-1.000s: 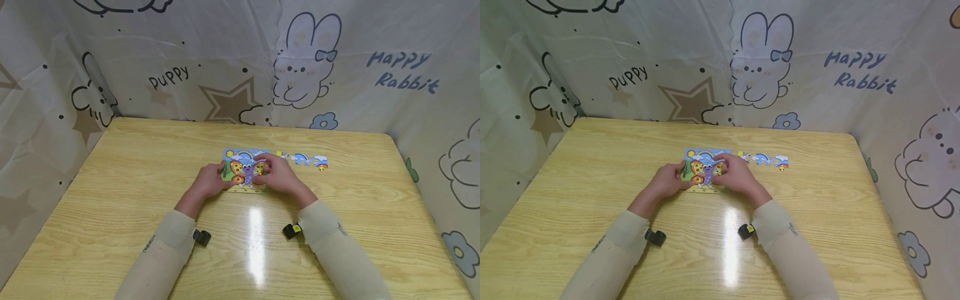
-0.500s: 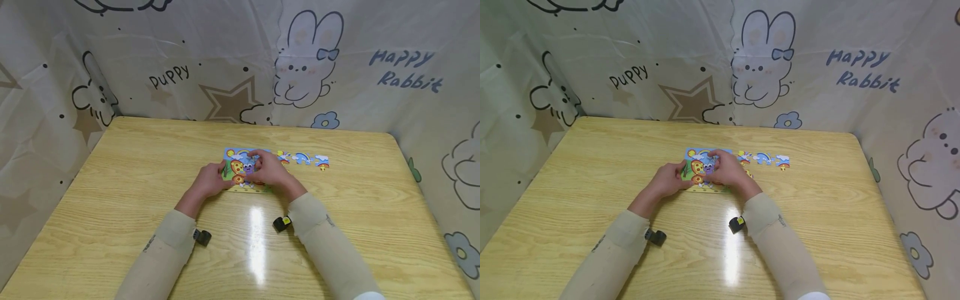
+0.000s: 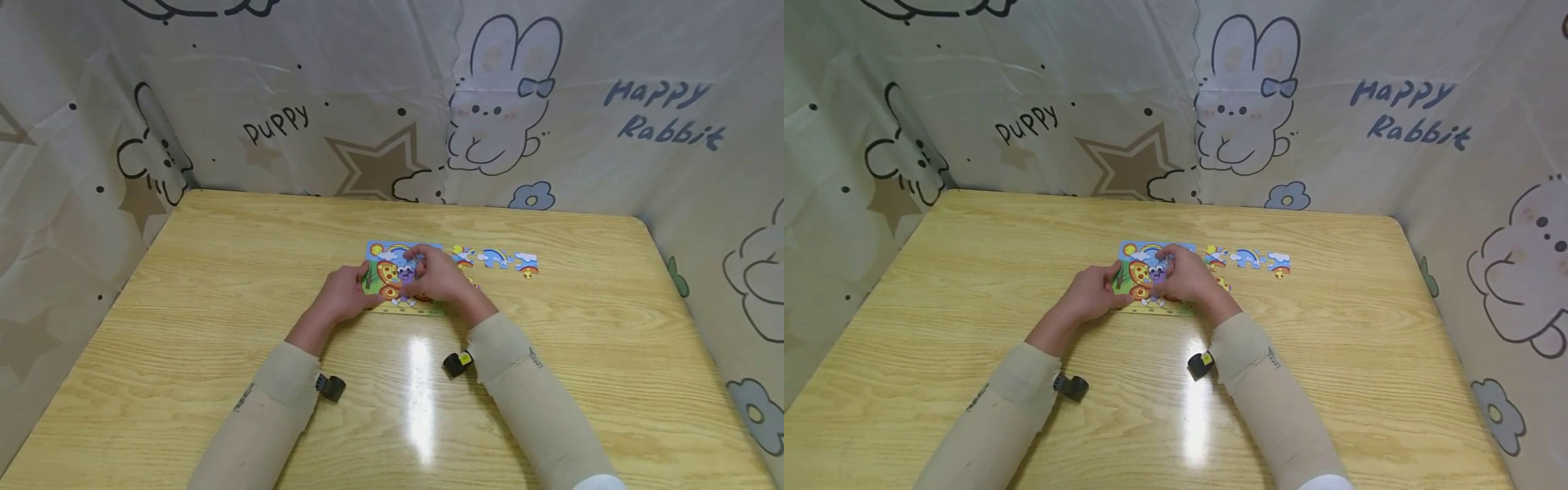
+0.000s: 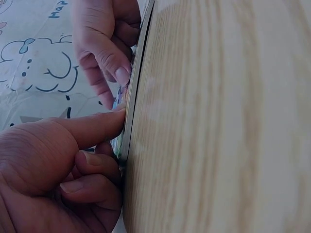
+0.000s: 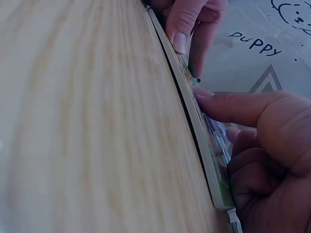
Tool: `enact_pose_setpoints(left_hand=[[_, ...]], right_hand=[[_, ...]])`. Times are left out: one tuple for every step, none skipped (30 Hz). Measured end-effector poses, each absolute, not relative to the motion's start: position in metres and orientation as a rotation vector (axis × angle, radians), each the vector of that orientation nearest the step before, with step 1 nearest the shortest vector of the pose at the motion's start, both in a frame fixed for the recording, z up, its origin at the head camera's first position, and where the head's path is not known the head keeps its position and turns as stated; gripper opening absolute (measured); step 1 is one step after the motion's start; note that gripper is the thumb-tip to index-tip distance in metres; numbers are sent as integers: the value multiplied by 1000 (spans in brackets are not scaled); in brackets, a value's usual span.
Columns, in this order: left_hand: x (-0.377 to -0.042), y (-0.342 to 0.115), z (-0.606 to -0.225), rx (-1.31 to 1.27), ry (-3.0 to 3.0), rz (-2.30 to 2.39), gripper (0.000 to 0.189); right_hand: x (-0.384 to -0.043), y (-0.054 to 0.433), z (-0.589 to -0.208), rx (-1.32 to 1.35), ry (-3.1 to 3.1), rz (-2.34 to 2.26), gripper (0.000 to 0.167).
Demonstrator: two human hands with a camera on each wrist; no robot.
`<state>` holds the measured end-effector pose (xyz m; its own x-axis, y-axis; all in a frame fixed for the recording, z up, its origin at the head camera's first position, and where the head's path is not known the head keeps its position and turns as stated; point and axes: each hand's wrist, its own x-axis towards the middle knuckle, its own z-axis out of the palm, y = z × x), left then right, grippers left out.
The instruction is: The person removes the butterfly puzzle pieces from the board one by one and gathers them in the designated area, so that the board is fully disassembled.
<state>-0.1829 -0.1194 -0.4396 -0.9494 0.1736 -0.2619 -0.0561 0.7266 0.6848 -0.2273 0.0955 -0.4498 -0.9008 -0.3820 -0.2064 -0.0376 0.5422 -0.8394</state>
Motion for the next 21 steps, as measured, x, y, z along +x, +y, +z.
enact_pose_setpoints(left_hand=[[-183, -119, -440, 89, 2620, 1056, 84], [-183, -119, -440, 85, 2619, 1056, 84], [-183, -119, -440, 80, 2616, 1058, 84], [-183, -119, -440, 77, 2614, 1058, 84], [-183, -119, -440, 72, 2612, 1059, 84], [-183, -119, -440, 68, 2610, 1059, 84], [-183, -119, -440, 64, 2609, 1060, 84], [-183, -119, -440, 58, 2607, 1060, 84], [-183, -119, -440, 54, 2605, 1062, 84], [-183, -119, -440, 51, 2605, 1062, 84], [-183, -119, -440, 50, 2606, 1063, 84], [-183, -119, -439, 52, 2606, 1064, 84], [-183, -119, -439, 54, 2605, 1065, 84], [-183, -120, -439, 60, 2606, 1064, 84], [-183, -120, -439, 64, 2608, 1064, 84], [-182, -120, -439, 66, 2609, 1063, 84], [-182, -120, -439, 68, 2607, 1065, 84], [-182, -120, -439, 68, 2605, 1066, 84], [-182, -120, -438, 68, 2604, 1066, 84], [-182, -120, -439, 66, 2604, 1068, 84], [-182, -120, -439, 63, 2602, 1072, 84]], right_hand=[[-227, 96, -449, -345, 2409, -1314, 64], [-226, 96, -449, -345, 2403, -1323, 64], [-226, 96, -449, -344, 2400, -1332, 65], [-226, 96, -448, -342, 2400, -1333, 65], [-226, 96, -448, -337, 2402, -1333, 66], [-225, 96, -448, -329, 2406, -1330, 66], [-225, 96, -447, -324, 2413, -1323, 66], [-225, 96, -447, -318, 2426, -1308, 66], [-225, 96, -447, -312, 2434, -1299, 65], [-225, 96, -447, -312, 2442, -1287, 65], [-225, 96, -446, -311, 2445, -1278, 64], [-225, 96, -446, -312, 2449, -1270, 64], [-225, 96, -445, -320, 2459, -1257, 64], [-225, 96, -445, -330, 2468, -1242, 63], [-225, 96, -445, -341, 2472, -1233, 64], [-225, 96, -444, -353, 2481, -1217, 64], [-224, 97, -444, -366, 2493, -1200, 64], [-224, 97, -443, -378, 2505, -1185, 64], [-224, 98, -442, -393, 2519, -1168, 64], [-223, 99, -442, -402, 2526, -1155, 64], [-223, 100, -441, -412, 2535, -1143, 63]])
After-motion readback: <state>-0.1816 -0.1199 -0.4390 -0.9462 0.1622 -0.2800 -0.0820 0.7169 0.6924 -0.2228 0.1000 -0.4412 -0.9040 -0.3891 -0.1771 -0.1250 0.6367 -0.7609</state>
